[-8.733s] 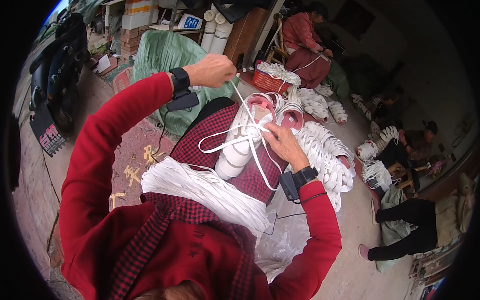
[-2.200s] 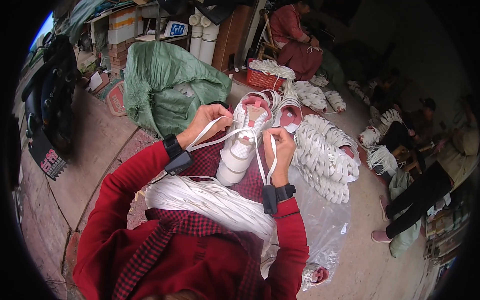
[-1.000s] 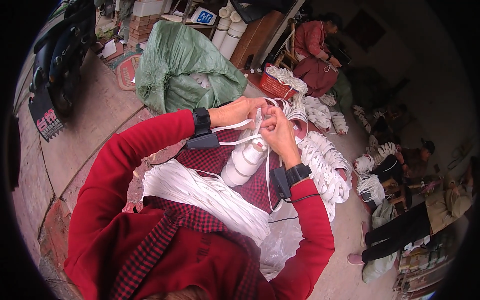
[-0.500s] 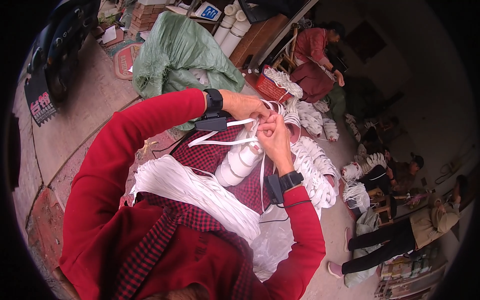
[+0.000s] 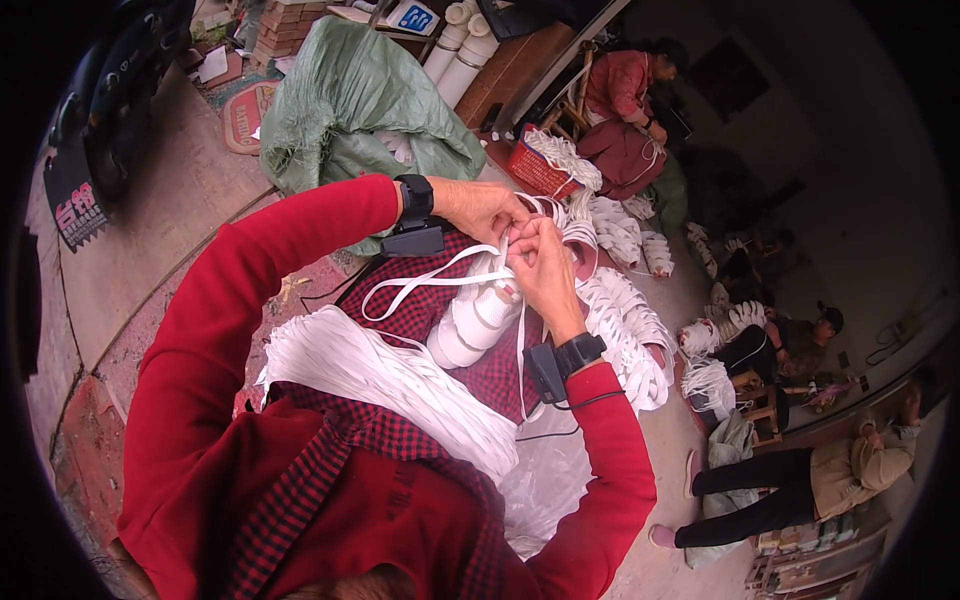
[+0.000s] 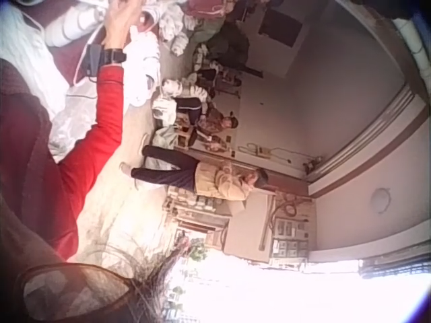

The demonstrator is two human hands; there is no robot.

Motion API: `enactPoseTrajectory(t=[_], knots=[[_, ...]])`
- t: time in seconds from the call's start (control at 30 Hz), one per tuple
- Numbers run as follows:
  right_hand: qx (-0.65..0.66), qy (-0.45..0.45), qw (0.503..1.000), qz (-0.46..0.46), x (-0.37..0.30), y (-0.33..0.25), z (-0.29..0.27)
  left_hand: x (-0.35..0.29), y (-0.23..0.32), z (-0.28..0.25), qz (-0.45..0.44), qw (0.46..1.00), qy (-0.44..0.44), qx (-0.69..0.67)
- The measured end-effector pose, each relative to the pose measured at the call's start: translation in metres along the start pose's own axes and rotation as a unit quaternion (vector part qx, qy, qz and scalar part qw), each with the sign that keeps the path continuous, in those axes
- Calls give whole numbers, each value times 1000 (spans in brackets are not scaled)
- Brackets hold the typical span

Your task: The recorder is lacing a white and pink Reebok shoe while sitting among a large pile of shoe components.

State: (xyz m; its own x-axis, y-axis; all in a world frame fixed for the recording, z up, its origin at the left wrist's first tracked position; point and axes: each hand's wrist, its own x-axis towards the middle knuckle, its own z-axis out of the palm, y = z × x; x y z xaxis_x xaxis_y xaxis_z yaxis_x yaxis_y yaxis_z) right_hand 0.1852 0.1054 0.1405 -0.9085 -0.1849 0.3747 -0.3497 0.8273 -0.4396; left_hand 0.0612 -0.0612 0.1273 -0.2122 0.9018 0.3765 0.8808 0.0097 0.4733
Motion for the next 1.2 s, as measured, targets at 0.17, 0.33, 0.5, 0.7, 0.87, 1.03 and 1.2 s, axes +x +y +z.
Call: enactPoseTrajectory(t=[0.17, 0.33, 0.5, 0.7, 0.87, 1.03, 1.2], knots=[[-181, 37, 974, -132, -7, 3, -48, -5, -3, 5, 0, 1000, 21, 1], [-135, 25, 990, 20, -39, 12, -87, 3, 13, 19, 95, 977, 184, 48], [-104, 51, 993, -9, -37, -1, -77, 24, 37, 32, 11, 995, 101, 3], [-1, 45, 999, 13, -25, 14, -66, -1, 59, 25, -112, 946, 89, -292], [2, 6, 1000, 1, -1, 36, -39, -23, 51, 28, -138, 938, 121, -294], [6, -4, 1000, 7, 4, 43, -31, -27, 41, 40, -137, 922, 170, -321], [9, 38, 999, 4, 4, 35, -25, -34, 41, 45, -164, 903, 187, -351]])
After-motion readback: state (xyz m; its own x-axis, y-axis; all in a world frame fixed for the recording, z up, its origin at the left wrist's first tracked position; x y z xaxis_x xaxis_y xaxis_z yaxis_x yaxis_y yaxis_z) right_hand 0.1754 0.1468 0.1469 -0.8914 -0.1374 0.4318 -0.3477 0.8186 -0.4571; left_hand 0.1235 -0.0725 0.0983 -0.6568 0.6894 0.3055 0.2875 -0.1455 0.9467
